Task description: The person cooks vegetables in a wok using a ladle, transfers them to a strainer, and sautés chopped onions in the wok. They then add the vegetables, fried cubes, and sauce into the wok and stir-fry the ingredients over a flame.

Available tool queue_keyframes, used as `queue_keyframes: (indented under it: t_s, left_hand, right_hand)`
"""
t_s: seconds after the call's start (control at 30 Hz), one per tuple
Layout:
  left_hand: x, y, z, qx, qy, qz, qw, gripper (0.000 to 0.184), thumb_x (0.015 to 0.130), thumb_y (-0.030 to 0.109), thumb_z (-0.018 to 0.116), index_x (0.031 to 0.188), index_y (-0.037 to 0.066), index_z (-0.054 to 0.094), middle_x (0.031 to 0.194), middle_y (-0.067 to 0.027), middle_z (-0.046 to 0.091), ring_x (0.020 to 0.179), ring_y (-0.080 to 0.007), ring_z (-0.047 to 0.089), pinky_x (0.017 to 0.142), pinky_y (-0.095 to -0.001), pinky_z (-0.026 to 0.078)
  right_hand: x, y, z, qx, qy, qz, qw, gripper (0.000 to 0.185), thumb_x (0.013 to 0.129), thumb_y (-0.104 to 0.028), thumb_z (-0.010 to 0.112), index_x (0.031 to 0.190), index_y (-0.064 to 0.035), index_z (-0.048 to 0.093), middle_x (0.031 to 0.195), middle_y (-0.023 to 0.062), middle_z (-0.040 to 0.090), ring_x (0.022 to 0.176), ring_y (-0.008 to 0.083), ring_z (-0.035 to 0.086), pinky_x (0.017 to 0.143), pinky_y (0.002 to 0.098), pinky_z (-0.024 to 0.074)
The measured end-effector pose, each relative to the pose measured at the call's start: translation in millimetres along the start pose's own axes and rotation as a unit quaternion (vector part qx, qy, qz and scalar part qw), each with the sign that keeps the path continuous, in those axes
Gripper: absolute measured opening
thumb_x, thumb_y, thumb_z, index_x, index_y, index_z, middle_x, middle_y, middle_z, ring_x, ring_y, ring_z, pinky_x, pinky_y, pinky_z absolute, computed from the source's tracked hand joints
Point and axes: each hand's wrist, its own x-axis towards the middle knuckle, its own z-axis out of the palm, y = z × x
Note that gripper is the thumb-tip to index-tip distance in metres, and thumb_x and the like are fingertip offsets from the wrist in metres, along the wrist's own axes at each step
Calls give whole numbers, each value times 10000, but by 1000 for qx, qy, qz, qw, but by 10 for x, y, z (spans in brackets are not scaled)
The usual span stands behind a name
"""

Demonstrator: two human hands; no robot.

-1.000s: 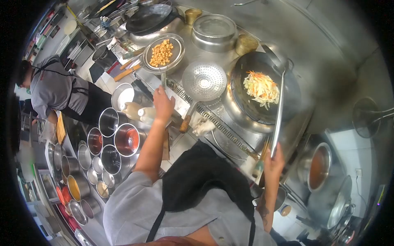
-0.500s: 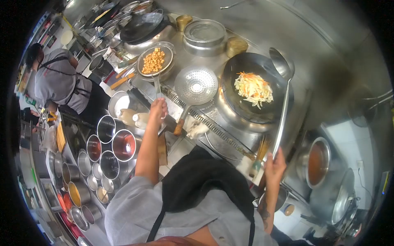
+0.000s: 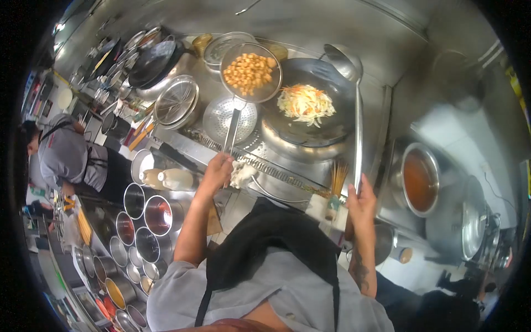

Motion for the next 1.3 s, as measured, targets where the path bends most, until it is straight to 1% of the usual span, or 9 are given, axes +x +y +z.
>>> queue_keyframes:
  t_s: [0.1, 0.23, 0.8, 0.9, 1.03, 1.07, 1.13, 1.17, 1.3]
  left_hand:
    - [207, -130, 223, 236, 35, 229, 944, 145, 943, 122, 509, 976, -19, 509, 759, -240, 612, 692, -394, 613, 592, -485, 445]
    - [419, -40, 396, 334, 57, 232, 912, 125, 915, 64, 489, 851, -41, 508, 749, -302, 583, 771, -480, 581, 612, -504, 439]
    - [1044, -40, -406, 478, 173, 277, 815, 81, 859, 5, 463, 889, -36, 526, 719, -279, 602, 717, -479, 593, 642, -552, 464]
    - [1611, -395, -611, 487, 49, 240, 838, 117, 866, 37, 464, 926, -39, 530, 769, -289, 613, 773, -485, 596, 702, -560, 470]
    - [1578, -246, -649, 417, 96, 223, 876, 132, 886, 79, 483, 933, -22, 554, 804, -315, 607, 823, -494, 586, 717, -544, 477]
    - [1503, -280, -661, 380, 140, 314, 859, 137, 912, 115, 505, 920, -11, 558, 747, -273, 621, 669, -415, 629, 606, -489, 501]
    - [1277, -127, -671, 158, 94, 73, 980, 164, 942, 157, 518, 911, -2, 546, 650, -173, 607, 474, -259, 595, 438, -385, 468]
    - [1175, -128, -656, 42, 111, 64, 991, 159, 943, 161, 548, 934, 3, 526, 603, -83, 571, 395, -127, 515, 348, -284, 396]
    - [1105, -626, -813, -95, 193, 35, 976, 165, 915, 102, 578, 1017, 9, 486, 628, -38, 543, 444, -107, 501, 373, -254, 394]
  right_hand:
    - [-31, 37, -90, 5, -15, 4, 1000, 528, 910, -67, 612, 1369, 77, 393, 900, 66, 633, 517, 52, 490, 453, 210, 410]
    - [-111, 3, -130, 0, -21, 6, 1000, 511, 919, -83, 603, 1373, 51, 411, 860, 40, 613, 530, 48, 490, 455, 208, 407]
    - [-241, 179, -239, 12, 38, 47, 998, 529, 907, -70, 599, 1369, 86, 394, 726, 14, 562, 511, 55, 469, 452, 215, 386]
    - [-213, 206, -238, -18, 23, 60, 998, 531, 904, -67, 603, 1367, 87, 395, 703, 14, 557, 502, 59, 468, 443, 222, 383]
    - [-214, 131, -138, -31, 18, 49, 998, 473, 927, -33, 554, 1368, 39, 400, 784, 23, 564, 483, 50, 446, 433, 205, 361]
    - [-206, 157, -127, -35, 11, 26, 999, 485, 929, -43, 561, 1375, 43, 391, 806, 30, 573, 488, 50, 451, 432, 204, 363]
    - [-200, 155, -53, -14, 21, -5, 1000, 488, 933, -54, 565, 1377, 46, 386, 822, 35, 581, 491, 50, 454, 428, 203, 363]
    - [-188, 83, -25, -15, 23, 0, 1000, 491, 911, -46, 581, 1363, 57, 416, 712, -4, 538, 520, 51, 461, 457, 215, 387]
    - [-167, -46, 73, -20, 27, 1, 999, 481, 930, -71, 578, 1362, 41, 398, 718, -6, 539, 523, 45, 458, 451, 210, 386]
